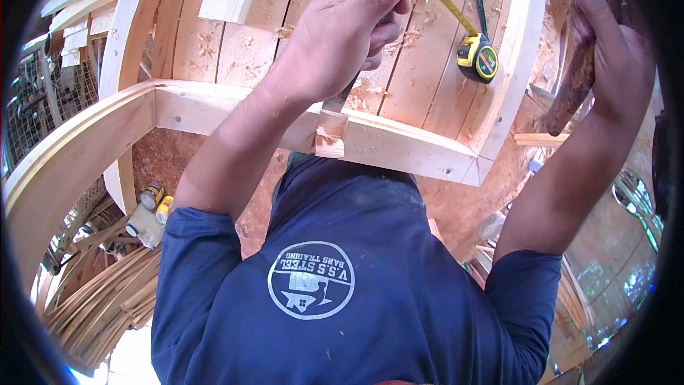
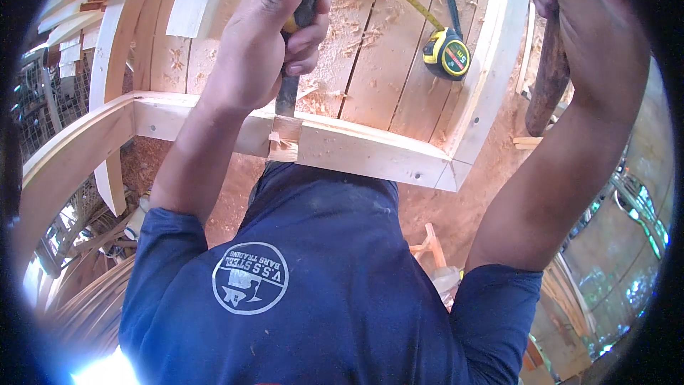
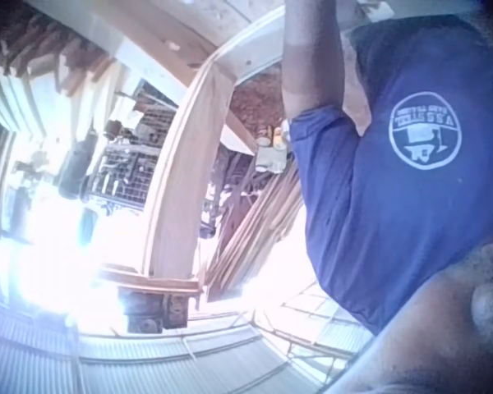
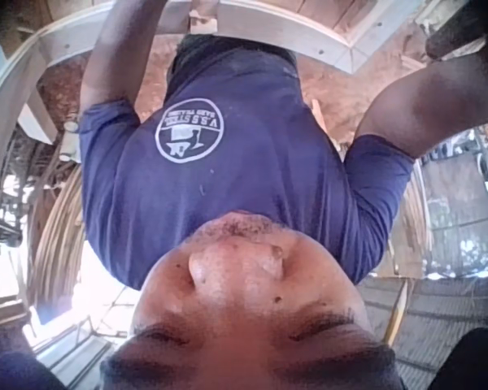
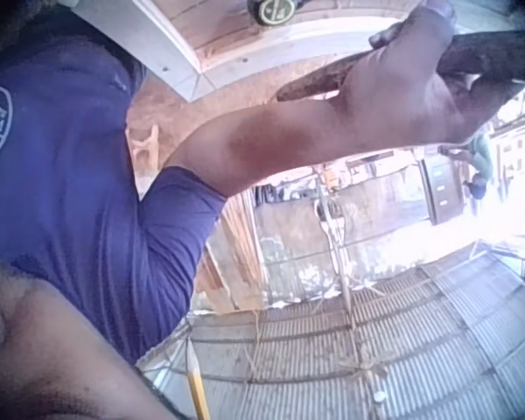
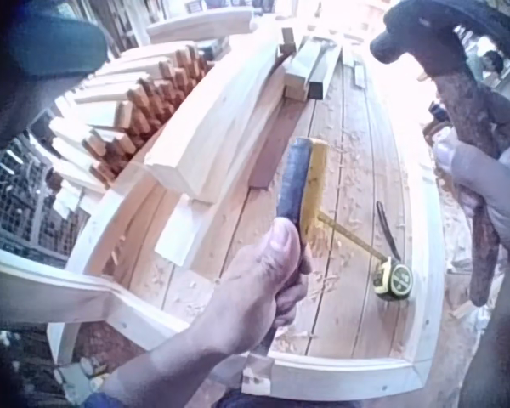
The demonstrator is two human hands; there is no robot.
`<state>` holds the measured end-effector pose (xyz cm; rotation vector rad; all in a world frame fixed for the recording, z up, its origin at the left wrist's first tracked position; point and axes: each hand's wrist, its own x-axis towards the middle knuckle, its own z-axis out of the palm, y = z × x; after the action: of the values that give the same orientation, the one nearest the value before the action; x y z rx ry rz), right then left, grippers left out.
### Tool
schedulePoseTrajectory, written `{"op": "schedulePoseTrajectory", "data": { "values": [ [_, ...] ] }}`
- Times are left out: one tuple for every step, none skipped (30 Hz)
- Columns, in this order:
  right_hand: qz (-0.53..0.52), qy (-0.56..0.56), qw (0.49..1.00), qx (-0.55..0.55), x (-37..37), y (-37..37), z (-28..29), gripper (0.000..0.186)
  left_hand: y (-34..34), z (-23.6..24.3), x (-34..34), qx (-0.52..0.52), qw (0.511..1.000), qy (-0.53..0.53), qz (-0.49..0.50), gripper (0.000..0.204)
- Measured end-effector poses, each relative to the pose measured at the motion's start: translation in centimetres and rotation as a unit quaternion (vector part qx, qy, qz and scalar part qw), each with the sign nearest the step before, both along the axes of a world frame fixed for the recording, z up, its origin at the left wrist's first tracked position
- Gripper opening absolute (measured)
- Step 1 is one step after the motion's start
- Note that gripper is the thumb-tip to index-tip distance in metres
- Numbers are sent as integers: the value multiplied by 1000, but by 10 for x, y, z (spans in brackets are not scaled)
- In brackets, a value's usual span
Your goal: The person chisels a notch into a wooden beam by striking a chisel with a hammer, uses a tape measure to check dimensions, and prys at the wood with a wrench.
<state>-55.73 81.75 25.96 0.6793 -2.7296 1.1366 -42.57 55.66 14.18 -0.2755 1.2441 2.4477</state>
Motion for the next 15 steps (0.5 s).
{"op": "schedulePoseTrajectory", "data": {
  "values": [
    [0, 0, 1000, 2, -1, 0, 0, 33, 0, 6, -1, -13, 1000, -7, 15, 53],
    [0, -1, 1000, 3, -1, 0, 0, 33, 0, 8, -1, -13, 1000, -8, 14, 53],
    [1, -3, 1000, 5, -1, -1, -1, 33, 0, 9, -1, -10, 1000, -12, 11, 53],
    [2, -3, 1000, 6, -2, -1, 0, 33, 0, 10, -1, -7, 1000, -15, 9, 53],
    [3, -2, 1000, 8, -2, -2, 0, 33, 0, 9, -2, -6, 1000, -15, 8, 53],
    [4, -4, 1000, 9, -2, -2, 0, 33, 1, 8, -2, -16, 1000, -19, 9, 53],
    [5, -5, 1000, 10, -2, -3, 1, 33, 2, 8, -2, -25, 999, -24, 11, 52],
    [6, -5, 1000, 11, -2, -3, 1, 33, 2, 8, -1, -25, 999, -25, 11, 52],
    [8, -5, 1000, 11, -4, -3, 2, 33, 2, 8, -1, -26, 999, -19, 13, 52],
    [8, -6, 1000, 12, -4, -4, 2, 33, 3, 7, 0, -28, 999, -14, 13, 52],
    [8, -6, 1000, 14, -4, -4, 2, 33, 4, 7, 0, -28, 999, -15, 13, 52],
    [8, -9, 1000, 14, -4, -5, 2, 33, 4, 7, 0, -36, 999, -13, 14, 51],
    [7, -14, 1000, 16, -4, -7, 1, 33, 5, 7, 0, -45, 999, -11, 14, 50],
    [8, -22, 1000, 18, -2, -11, -1, 33, 6, 7, 0, -45, 999, -12, 14, 50],
    [15, -38, 999, 23, 1, -15, -5, 33, 8, 7, 0, -55, 998, -12, 17, 48]
  ]
}}
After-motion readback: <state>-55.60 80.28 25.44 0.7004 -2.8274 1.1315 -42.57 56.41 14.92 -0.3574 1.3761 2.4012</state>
